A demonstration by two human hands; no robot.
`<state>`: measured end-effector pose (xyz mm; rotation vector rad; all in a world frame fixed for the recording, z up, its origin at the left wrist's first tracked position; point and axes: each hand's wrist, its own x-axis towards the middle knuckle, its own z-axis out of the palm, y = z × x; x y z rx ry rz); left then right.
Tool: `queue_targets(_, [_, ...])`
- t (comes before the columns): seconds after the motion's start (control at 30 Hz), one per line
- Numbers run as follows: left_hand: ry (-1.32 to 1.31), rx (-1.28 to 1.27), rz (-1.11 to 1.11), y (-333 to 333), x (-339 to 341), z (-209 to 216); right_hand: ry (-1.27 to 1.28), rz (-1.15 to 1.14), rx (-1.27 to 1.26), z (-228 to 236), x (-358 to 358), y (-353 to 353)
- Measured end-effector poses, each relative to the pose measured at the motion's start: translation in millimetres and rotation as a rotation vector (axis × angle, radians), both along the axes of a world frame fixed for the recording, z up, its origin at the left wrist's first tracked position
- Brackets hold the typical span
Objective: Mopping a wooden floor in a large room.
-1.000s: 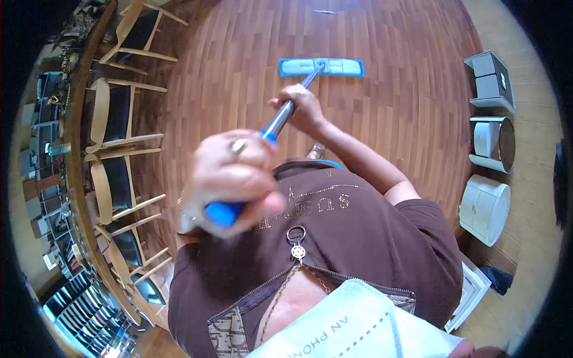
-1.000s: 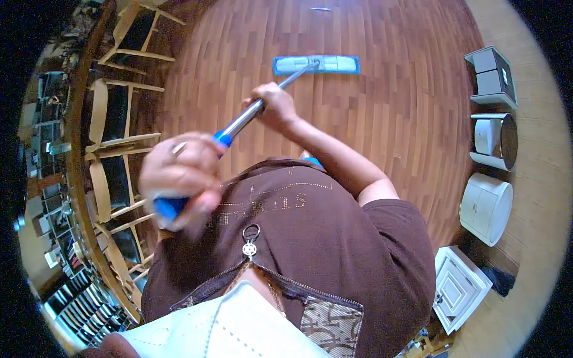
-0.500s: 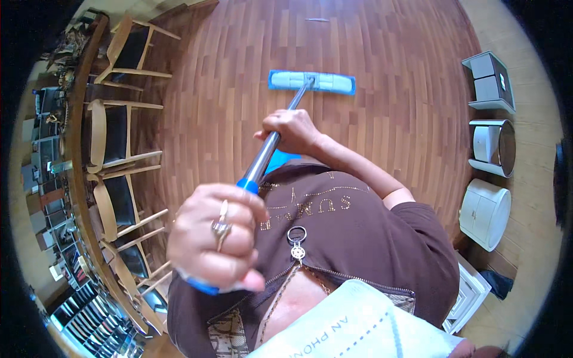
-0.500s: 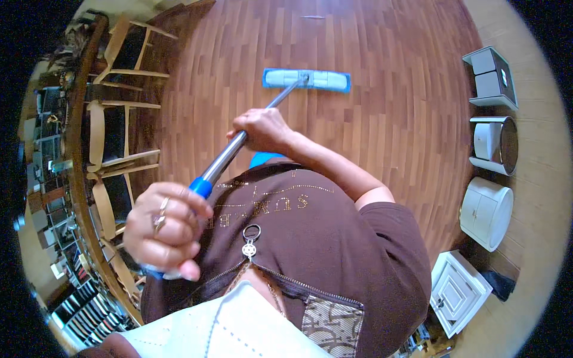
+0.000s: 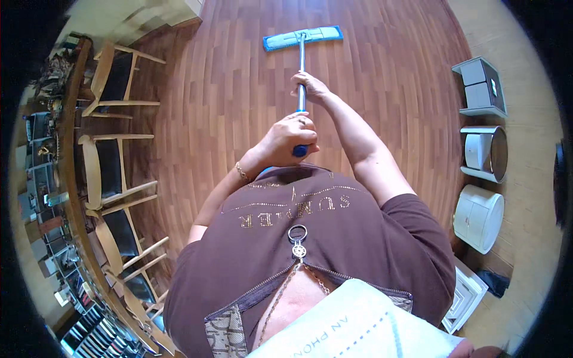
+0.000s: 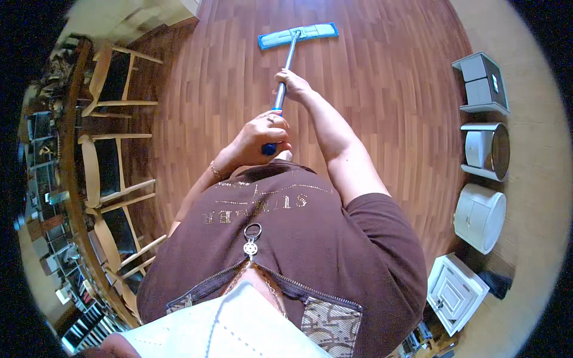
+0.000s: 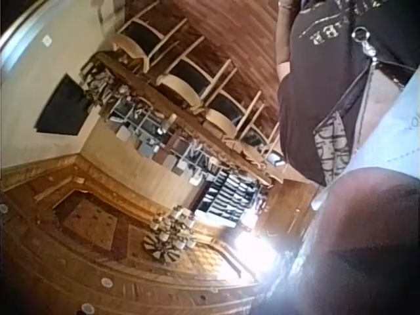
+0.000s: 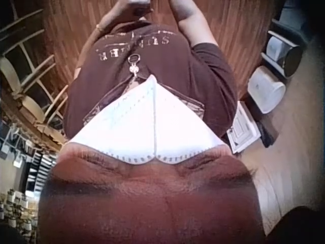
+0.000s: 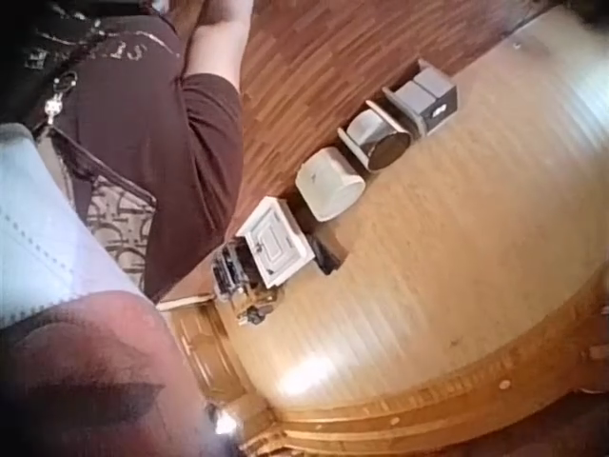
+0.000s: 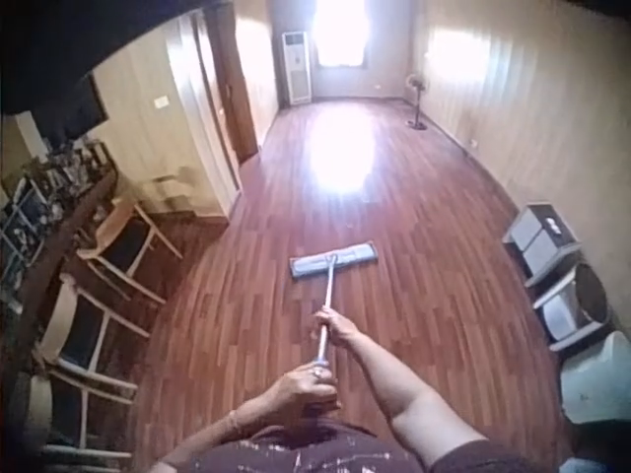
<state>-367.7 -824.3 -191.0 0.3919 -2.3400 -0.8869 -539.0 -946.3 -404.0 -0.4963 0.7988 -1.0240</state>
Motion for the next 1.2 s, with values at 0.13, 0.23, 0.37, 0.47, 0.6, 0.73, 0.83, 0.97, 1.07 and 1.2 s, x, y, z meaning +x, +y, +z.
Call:
queue_targets(0.13, [0.012, 0.050, -0.103, -54, -7, 31, 0.988, -0.036, -0.812, -11, -33, -41])
queue_targets(0.23, [-0.026, 0.042, -0.060, -74, 26, 88, 1.356, -0.134, -1.004, 81, 19, -35])
queue_targets(0.37, [0.078, 0.026, -0.320, -93, 28, 154, 1.340, -0.189, -0.881, 156, 35, 0])
queue_targets(0.47, [0.145, 0.054, -0.501, -106, 19, 162, 1.298, -0.242, -0.896, 168, 34, 4])
queue_targets(0.6, [0.138, 0.038, -0.488, -131, 9, 161, 1.248, -0.282, -0.964, 163, 25, -28])
queue_targets(0.73, [-0.005, 0.047, -0.397, -159, -13, 128, 1.245, -0.275, -0.956, 130, -3, -75])
queue_targets(0.83, [-0.015, 0.047, -0.286, -193, -39, 94, 1.183, -0.263, -0.970, 88, -34, -133])
queue_targets(0.97, [-0.076, 0.017, -0.154, -246, -77, 40, 1.279, -0.048, -0.810, 33, -86, -211])
queue_targets(1.07, [-0.138, -0.068, -0.089, -284, -103, 19, 1.257, -0.075, -0.880, 11, -118, -257])
queue_targets(1.2, [-0.211, -0.075, -0.038, -319, -120, 35, 1.422, 0.080, -0.726, 26, -137, -298])
